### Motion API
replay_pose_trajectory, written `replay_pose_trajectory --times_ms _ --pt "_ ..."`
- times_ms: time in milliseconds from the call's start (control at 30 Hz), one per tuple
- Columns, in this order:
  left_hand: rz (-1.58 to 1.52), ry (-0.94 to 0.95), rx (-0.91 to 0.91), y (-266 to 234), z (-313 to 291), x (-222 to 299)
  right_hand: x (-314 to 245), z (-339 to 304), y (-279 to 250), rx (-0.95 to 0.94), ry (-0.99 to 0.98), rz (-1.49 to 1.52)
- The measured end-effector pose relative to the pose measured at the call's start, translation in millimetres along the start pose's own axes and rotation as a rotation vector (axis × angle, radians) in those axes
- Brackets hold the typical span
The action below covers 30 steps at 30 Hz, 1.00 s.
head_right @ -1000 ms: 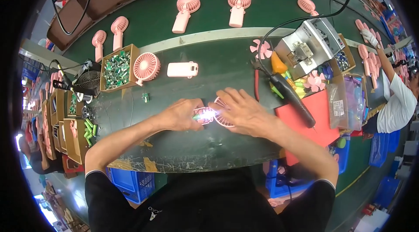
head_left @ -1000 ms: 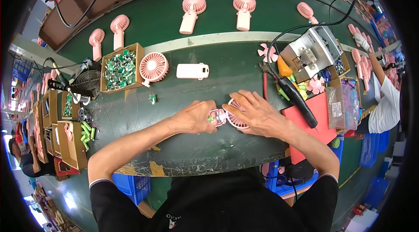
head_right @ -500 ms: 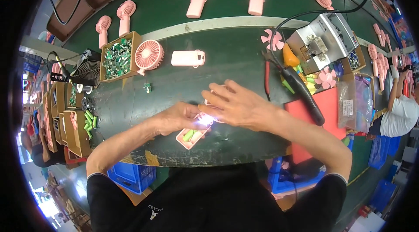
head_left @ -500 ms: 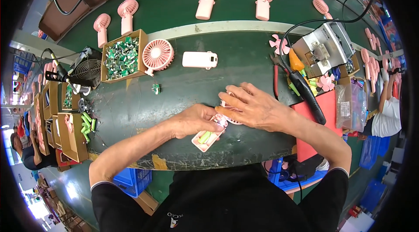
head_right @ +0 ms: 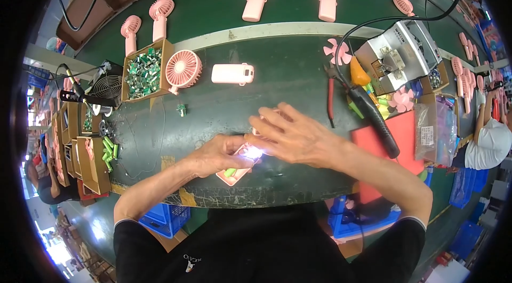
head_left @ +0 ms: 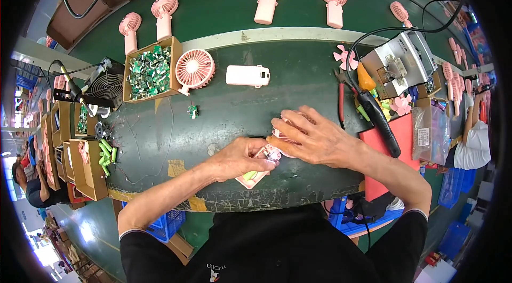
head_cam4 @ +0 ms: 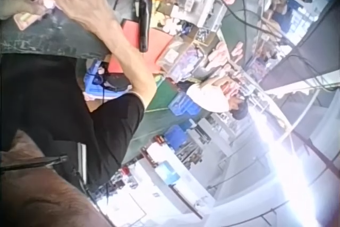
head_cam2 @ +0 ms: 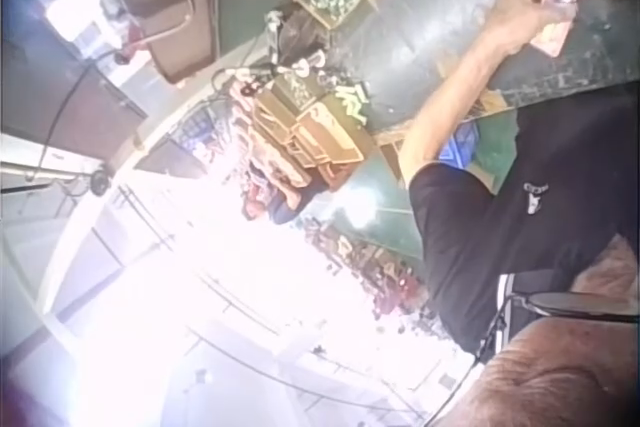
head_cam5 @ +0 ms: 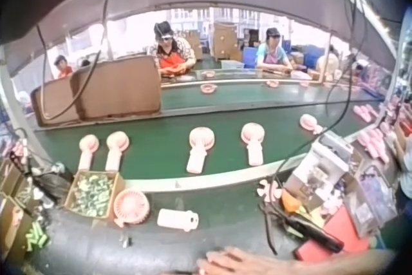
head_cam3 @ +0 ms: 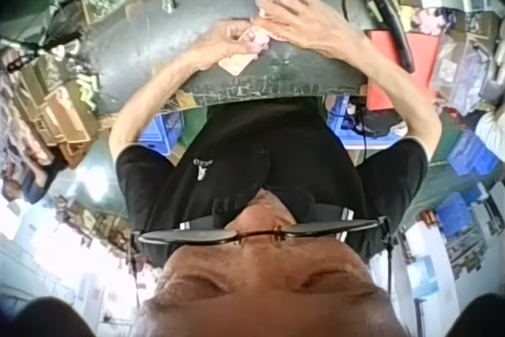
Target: The person assembles portable fans by fitting circuit boards and batteries into the plastic handles, snapping the casings together, securing them with an electric screwdriver, and placing the completed fans onto the conveyor belt.
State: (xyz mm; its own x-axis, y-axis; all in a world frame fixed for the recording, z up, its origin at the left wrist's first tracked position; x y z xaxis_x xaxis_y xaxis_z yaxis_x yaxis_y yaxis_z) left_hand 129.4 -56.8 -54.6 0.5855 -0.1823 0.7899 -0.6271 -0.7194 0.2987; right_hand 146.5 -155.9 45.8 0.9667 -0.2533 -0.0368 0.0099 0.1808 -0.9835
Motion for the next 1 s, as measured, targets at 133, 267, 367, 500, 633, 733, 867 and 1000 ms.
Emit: replay_pose_trajectory --times_ms 133,267,367,500,633,733,867,1000 --pt "0.159 0.056 0.067 -2 -3 5 -2 0 -3 0.038 0.007 -0.02" --pt "0.184 0.097 0.093 -1 -6 11 -4 -1 -7 0.1 0.029 -0.065" --pt "0.213 0.095 0.093 0 -7 15 -5 -2 -8 0.104 0.033 -0.08" --pt "0.173 0.078 0.069 2 -6 13 -7 -3 -7 0.086 0.031 -0.065" --pt "0.05 0.031 0.015 2 -7 11 -1 1 -5 -0.045 0.0 0.024" --pt "-0.089 -0.026 -0.034 4 -6 7 3 0 -2 -0.072 0.022 0.107" --pt "-0.213 -0.063 -0.061 2 -6 -1 5 3 2 -0.11 0.025 0.201" --pt "-0.253 -0.099 -0.04 0 -6 -6 6 6 7 -0.144 0.03 0.256"
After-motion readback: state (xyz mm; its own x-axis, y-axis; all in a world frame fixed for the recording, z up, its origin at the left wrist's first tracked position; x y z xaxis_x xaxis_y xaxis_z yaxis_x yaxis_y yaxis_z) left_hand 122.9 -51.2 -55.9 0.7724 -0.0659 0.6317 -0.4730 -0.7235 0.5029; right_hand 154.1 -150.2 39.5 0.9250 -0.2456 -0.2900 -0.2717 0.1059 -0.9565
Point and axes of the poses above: each hand's wrist, its own z-axis towards the middle knuckle, its own y-axis out of the palm, x = y × z, the point moved 9 cm from there along z, towards the middle knuckle, and after that the axes turned 5 degrees about -x, right-handed, at the moved point
